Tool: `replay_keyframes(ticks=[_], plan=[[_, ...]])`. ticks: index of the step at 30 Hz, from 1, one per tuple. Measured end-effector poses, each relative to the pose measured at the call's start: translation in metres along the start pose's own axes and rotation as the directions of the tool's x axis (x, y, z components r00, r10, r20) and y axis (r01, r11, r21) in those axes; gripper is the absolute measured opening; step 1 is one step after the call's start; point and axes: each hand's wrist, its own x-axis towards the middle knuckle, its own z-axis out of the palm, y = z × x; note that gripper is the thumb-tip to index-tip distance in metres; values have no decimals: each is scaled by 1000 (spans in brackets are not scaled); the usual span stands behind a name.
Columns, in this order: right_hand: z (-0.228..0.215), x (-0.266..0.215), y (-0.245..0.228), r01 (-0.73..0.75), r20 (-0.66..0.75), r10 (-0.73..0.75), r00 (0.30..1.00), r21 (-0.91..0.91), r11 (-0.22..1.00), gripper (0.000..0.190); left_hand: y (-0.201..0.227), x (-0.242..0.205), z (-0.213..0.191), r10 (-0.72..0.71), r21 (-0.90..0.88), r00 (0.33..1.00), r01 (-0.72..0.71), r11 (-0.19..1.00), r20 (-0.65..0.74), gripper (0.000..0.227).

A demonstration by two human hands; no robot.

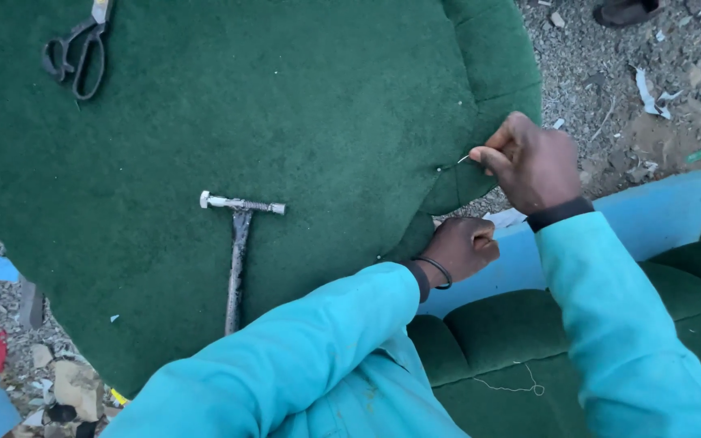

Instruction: Hand-stitching the corners of a green velvet sofa using a needle and thread.

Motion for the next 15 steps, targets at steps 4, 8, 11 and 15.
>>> replay_keyframes(ticks=[4, 8, 11, 15], plan=[[-10, 2, -5, 87, 0, -87, 996, 75, 993, 25, -11, -1, 3, 9, 2, 1000, -9, 1000, -16, 44], [-21, 11, -15, 183, 73, -182, 980, -5, 983, 18, -2, -1, 1, 3, 40, 1000, -3, 999, -12, 45], [-12, 11, -15, 209, 74, -208, 975, -17, 978, 17, 0, 0, 0, 22, 81, 1000, -22, 996, 0, 44], [-11, 4, -15, 179, 73, -184, 980, 71, 981, 15, -15, -22, 11, 191, 297, 976, -214, 930, 107, 36]])
